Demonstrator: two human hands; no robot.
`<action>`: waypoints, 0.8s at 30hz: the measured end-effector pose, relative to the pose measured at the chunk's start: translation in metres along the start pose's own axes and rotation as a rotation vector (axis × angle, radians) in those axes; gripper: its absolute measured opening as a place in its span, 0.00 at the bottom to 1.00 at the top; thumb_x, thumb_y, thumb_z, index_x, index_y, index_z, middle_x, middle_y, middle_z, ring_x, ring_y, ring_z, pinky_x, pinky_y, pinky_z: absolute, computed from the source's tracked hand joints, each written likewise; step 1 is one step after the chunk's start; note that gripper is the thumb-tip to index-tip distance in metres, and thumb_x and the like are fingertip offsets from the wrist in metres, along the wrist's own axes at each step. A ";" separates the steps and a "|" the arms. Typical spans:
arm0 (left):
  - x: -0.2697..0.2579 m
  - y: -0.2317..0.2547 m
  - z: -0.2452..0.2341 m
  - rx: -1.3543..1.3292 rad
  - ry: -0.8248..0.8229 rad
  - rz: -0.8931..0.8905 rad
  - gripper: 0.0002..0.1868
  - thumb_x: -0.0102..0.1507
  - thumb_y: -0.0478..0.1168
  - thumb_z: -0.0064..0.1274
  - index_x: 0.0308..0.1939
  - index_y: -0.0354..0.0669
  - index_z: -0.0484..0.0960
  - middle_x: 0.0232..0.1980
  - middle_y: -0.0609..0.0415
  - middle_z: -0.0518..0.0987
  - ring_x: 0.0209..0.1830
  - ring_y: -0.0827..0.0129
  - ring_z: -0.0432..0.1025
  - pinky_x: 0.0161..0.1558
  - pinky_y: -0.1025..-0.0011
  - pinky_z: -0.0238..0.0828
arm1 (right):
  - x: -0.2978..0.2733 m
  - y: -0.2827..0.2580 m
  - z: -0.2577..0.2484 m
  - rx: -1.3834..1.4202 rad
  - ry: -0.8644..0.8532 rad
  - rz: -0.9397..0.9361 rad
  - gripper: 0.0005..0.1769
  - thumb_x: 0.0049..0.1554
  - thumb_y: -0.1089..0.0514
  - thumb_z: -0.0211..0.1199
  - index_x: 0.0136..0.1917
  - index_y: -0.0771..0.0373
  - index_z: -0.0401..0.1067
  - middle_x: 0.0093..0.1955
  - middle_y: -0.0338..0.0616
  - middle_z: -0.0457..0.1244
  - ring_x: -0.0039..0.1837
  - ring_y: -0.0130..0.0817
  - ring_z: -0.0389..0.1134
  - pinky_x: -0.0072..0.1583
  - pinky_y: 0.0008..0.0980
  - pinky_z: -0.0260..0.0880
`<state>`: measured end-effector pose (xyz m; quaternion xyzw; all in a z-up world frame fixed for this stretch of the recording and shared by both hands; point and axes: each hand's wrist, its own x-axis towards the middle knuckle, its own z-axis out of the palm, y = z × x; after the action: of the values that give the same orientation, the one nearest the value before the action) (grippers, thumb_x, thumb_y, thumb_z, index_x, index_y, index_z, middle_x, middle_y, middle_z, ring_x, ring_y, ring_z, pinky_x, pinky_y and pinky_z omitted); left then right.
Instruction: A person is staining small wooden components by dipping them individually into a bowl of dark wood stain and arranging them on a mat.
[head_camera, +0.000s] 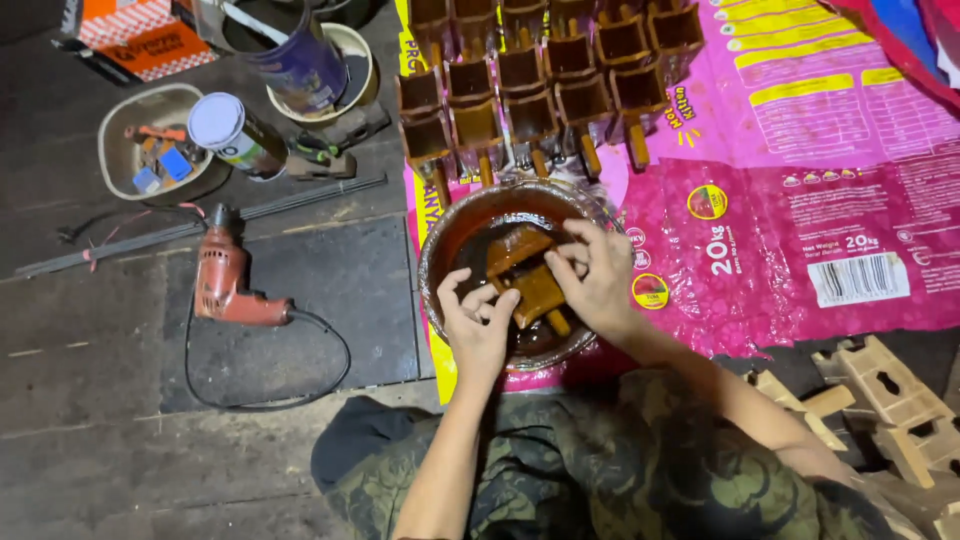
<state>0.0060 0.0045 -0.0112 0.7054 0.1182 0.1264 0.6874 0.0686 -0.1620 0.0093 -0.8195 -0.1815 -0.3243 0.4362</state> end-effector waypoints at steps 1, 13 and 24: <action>-0.003 0.003 -0.001 -0.002 -0.005 0.009 0.37 0.59 0.37 0.67 0.66 0.42 0.61 0.42 0.49 0.84 0.22 0.77 0.64 0.31 0.81 0.58 | -0.009 0.005 0.001 -0.003 0.009 -0.005 0.23 0.55 0.61 0.72 0.62 0.63 0.70 0.37 0.39 0.71 0.32 0.28 0.59 0.47 0.26 0.67; 0.000 0.003 -0.001 0.058 -0.003 0.043 0.43 0.54 0.41 0.73 0.64 0.44 0.60 0.41 0.51 0.85 0.23 0.77 0.64 0.32 0.81 0.58 | -0.005 0.005 -0.004 0.086 0.034 0.166 0.21 0.57 0.60 0.69 0.63 0.58 0.70 0.38 0.35 0.72 0.38 0.28 0.55 0.42 0.18 0.68; 0.083 0.033 -0.009 0.225 0.130 0.205 0.25 0.63 0.36 0.54 0.62 0.37 0.65 0.61 0.45 0.73 0.54 0.63 0.70 0.57 0.69 0.70 | 0.098 0.089 -0.134 0.130 0.109 0.535 0.24 0.67 0.61 0.60 0.70 0.63 0.53 0.44 0.55 0.71 0.44 0.42 0.75 0.43 0.35 0.77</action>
<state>0.0811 0.0402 0.0234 0.7766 0.1033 0.2273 0.5784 0.1415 -0.3216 0.0787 -0.7900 0.0446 -0.2293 0.5669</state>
